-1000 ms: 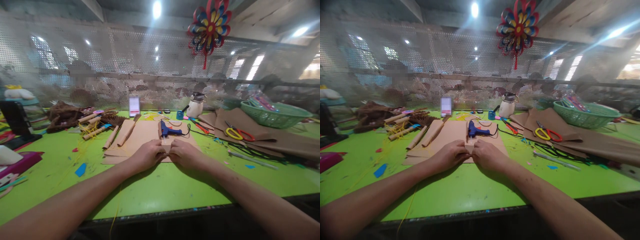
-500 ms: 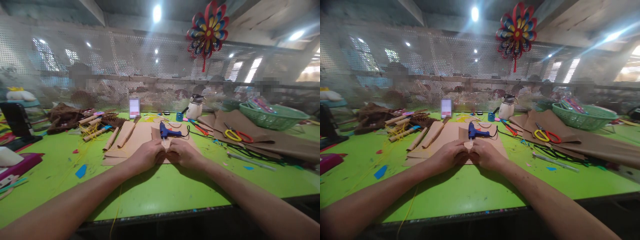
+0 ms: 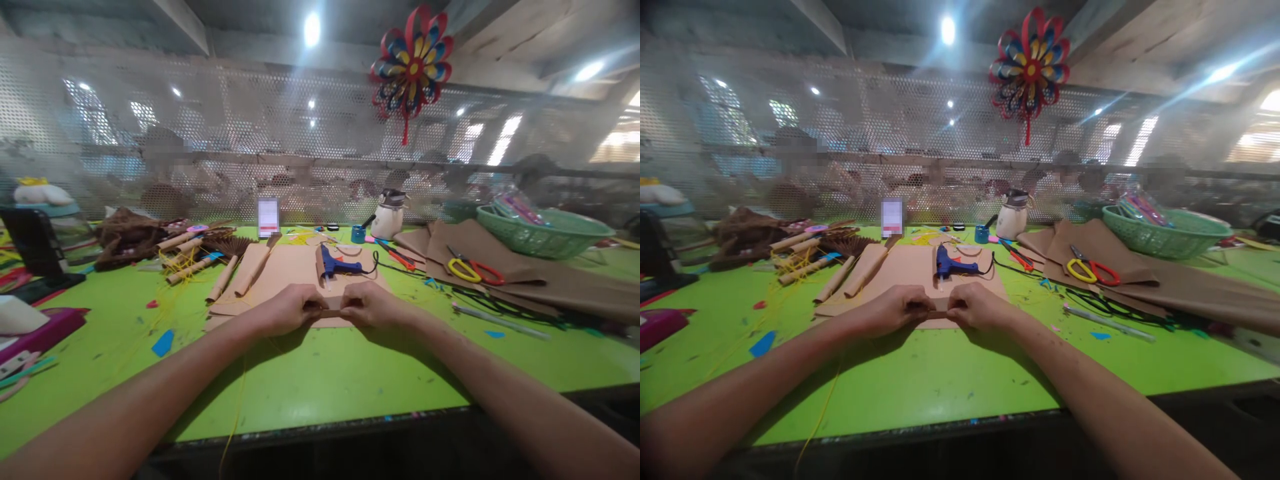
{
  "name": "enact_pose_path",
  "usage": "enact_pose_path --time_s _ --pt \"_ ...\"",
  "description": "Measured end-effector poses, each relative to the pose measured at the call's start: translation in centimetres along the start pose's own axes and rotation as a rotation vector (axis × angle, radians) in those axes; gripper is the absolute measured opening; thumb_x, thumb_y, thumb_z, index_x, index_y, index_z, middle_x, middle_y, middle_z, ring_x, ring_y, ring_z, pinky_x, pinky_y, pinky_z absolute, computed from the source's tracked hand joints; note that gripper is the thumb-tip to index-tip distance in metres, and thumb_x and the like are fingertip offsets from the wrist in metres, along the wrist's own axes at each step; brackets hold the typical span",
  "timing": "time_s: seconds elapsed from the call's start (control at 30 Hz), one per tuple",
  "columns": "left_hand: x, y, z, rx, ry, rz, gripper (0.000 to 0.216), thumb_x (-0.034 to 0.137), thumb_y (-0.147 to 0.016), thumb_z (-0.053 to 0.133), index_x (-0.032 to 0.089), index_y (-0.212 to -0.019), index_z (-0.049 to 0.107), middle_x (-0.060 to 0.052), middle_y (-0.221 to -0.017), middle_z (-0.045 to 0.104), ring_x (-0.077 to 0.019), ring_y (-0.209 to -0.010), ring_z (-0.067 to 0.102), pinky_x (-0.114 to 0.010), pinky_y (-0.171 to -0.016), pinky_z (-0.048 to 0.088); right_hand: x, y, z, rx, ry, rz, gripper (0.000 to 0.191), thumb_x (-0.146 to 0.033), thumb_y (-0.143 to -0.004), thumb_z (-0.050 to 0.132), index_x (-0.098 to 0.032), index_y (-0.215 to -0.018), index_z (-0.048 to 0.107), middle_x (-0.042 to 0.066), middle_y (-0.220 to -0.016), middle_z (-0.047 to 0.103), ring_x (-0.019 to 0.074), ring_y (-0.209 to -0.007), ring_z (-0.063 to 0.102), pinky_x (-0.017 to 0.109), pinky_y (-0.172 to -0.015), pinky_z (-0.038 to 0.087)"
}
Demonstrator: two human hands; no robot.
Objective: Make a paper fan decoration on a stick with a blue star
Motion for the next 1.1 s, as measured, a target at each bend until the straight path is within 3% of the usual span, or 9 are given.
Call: enact_pose_path --time_s 0.17,0.33,0.57,0.93,1.1 --pt "0.3 0.4 -0.1 -0.066 0.018 -0.065 0.021 0.018 -0.071 0.051 0.015 -0.088 0.063 -0.001 -0.074 0.059 -0.0129 -0.069 0.050 -0.021 -0.061 0.036 -0.6 0.2 0.1 -0.014 -0.029 -0.069 0.008 -0.015 -0.073 0.056 -0.013 -0.073 0.063 0.001 -0.066 0.058 0.0103 -0.060 0.049 0.020 -0.056 0.035" --pt "0.2 0.8 -0.4 -0.089 0.002 -0.099 0.017 0.025 -0.072 0.054 0.015 -0.083 0.061 0.000 -0.071 0.057 -0.0123 -0.065 0.048 -0.021 -0.059 0.035 -1.6 0.5 0.2 -0.025 -0.016 -0.130 0.011 -0.022 -0.075 0.059 -0.015 -0.080 0.065 0.003 -0.074 0.058 0.0122 -0.069 0.050 0.022 -0.062 0.037" --pt "0.5 1.2 -0.6 -0.095 -0.102 0.018 0.016 0.032 -0.074 0.055 0.017 -0.079 0.060 -0.001 -0.074 0.053 -0.0125 -0.068 0.047 -0.021 -0.060 0.035 -1.3 0.6 0.4 -0.021 -0.017 -0.130 0.014 -0.023 -0.078 0.056 -0.015 -0.083 0.066 0.004 -0.075 0.058 0.0118 -0.067 0.050 0.022 -0.061 0.037" --pt "1.9 1.7 -0.4 -0.093 -0.133 0.070 0.016 0.025 -0.073 0.056 0.019 -0.088 0.061 -0.001 -0.078 0.056 -0.0124 -0.070 0.050 -0.022 -0.063 0.036 -1.2 0.3 1.3 0.013 -0.111 -0.045 0.008 -0.016 -0.077 0.055 -0.014 -0.075 0.063 0.003 -0.071 0.061 0.0113 -0.064 0.052 0.022 -0.059 0.038" --pt "1.5 1.0 -0.3 0.026 -0.093 0.092 0.018 0.025 -0.083 0.045 0.016 -0.080 0.060 -0.001 -0.075 0.059 -0.0110 -0.067 0.051 -0.021 -0.062 0.038 -2.3 0.4 0.7 0.117 0.050 -0.176 0.007 -0.018 -0.077 0.056 -0.014 -0.073 0.060 0.004 -0.074 0.060 0.0136 -0.071 0.050 0.024 -0.064 0.037"
Point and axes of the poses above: each hand's wrist, its own y-axis away from the middle knuckle, its own z-axis out of the palm, x = y × z, the point moved 7 cm from there along -y, towards the middle knuckle
